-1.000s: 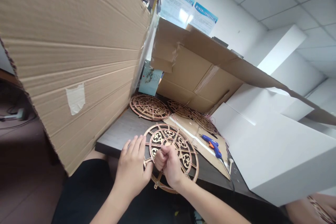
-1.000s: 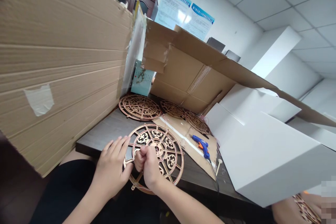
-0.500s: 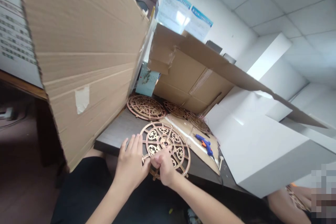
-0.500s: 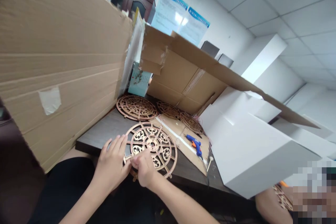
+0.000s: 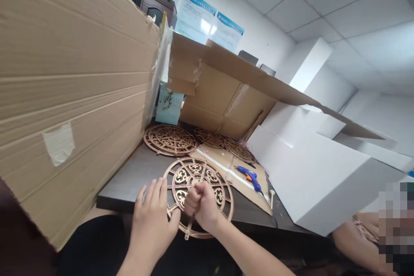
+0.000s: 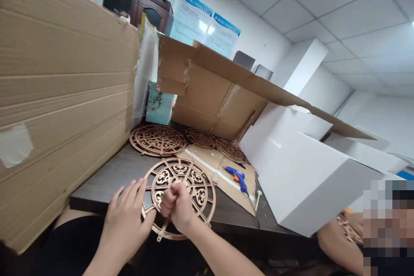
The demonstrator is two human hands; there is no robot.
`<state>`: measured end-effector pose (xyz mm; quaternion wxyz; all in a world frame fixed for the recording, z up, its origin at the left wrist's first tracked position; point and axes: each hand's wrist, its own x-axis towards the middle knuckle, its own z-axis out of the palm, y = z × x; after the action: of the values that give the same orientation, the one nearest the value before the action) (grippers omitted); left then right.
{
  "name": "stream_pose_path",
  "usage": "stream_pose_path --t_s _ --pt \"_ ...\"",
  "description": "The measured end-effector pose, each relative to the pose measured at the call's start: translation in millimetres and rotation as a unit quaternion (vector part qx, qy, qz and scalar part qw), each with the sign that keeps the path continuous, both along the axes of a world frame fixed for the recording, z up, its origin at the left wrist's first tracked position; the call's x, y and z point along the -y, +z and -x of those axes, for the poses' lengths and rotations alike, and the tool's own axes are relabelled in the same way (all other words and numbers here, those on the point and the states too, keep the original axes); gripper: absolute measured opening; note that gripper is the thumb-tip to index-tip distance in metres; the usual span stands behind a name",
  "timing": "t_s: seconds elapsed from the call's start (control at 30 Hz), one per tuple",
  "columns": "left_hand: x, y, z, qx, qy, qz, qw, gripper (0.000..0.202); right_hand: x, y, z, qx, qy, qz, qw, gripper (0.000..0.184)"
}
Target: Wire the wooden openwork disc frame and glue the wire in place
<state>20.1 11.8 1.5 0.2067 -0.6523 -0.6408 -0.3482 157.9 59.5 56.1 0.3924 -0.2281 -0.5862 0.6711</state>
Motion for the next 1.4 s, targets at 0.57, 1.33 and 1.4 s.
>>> stream_pose_path --t_s 0.57,1.33,1.4 --pt "4.1 0.2 0.7 -0.008 -0.016 0.015 1.000 0.064 5.9 3.7 -2.2 -0.103 0.088 0.085 0.987 0.051" --pt "4.8 1.5 -1.1 0.019 -0.021 0.033 0.999 0.066 9.8 0.5 0.6 -0.071 0.034 0.042 0.996 0.049" --pt "5.1 1.3 -1.1 0.024 -0.021 0.036 0.999 0.066 11.5 0.0 2.1 -0.062 0.033 0.020 0.997 0.048"
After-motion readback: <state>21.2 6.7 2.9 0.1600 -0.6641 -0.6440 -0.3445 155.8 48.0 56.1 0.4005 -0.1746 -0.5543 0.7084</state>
